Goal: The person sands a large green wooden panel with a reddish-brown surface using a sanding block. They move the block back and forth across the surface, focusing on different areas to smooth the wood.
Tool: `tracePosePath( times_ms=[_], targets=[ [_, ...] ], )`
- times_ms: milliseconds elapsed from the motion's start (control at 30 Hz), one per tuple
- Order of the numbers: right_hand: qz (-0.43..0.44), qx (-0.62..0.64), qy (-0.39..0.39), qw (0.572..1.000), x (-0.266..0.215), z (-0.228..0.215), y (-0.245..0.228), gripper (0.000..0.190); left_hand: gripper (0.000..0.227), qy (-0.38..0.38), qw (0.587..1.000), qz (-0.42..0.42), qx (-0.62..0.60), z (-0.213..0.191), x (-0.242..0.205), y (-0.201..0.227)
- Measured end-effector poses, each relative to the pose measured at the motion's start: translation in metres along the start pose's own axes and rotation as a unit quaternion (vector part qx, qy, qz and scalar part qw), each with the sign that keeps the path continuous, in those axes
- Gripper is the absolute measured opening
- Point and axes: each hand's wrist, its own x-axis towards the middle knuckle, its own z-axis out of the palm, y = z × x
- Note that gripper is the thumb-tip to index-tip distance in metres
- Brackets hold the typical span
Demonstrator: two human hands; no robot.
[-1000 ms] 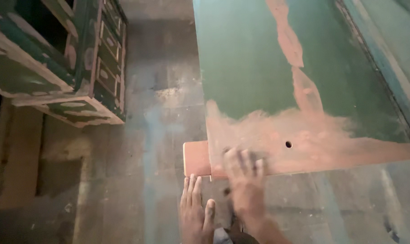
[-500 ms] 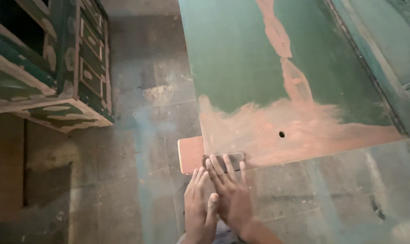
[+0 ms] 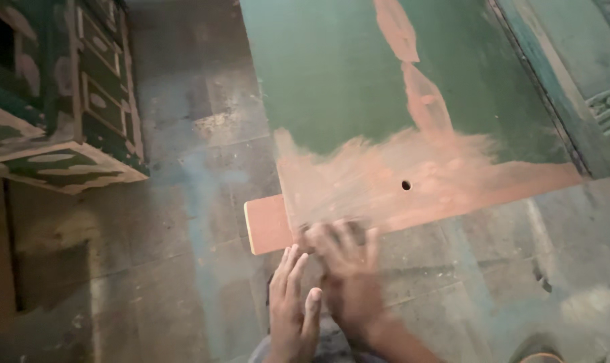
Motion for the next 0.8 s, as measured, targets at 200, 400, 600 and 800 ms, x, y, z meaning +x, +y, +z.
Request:
tracePosePath(
  times_ms=[200,400,600,800],
  targets=[
    [0.078,-0.137,0.046,0.986,0.007,-0.026,0.054,0.075,0.055,0.026,0.999,-0.035,0.012,-0.006,-0.002,0.003],
    [-0.095,0.003,0.008,0.995,0.028,0.008,-0.027,0.073,0.058,0.032,0.999,-0.039,-0.021,0.003,0.006,0.007],
    [-0.073,-0.039,0.005,0.997,0.011,0.002,-0.019,0.075,0.061,0.068,0.996,-0.062,-0.023,0.002,0.000,0.011],
    [-0.061,-0.041,-0.035,0.997,0.052,0.006,-0.018,0.077,0.060,0.061,0.995,-0.082,0.015,0.003,-0.007,0.014]
  ],
)
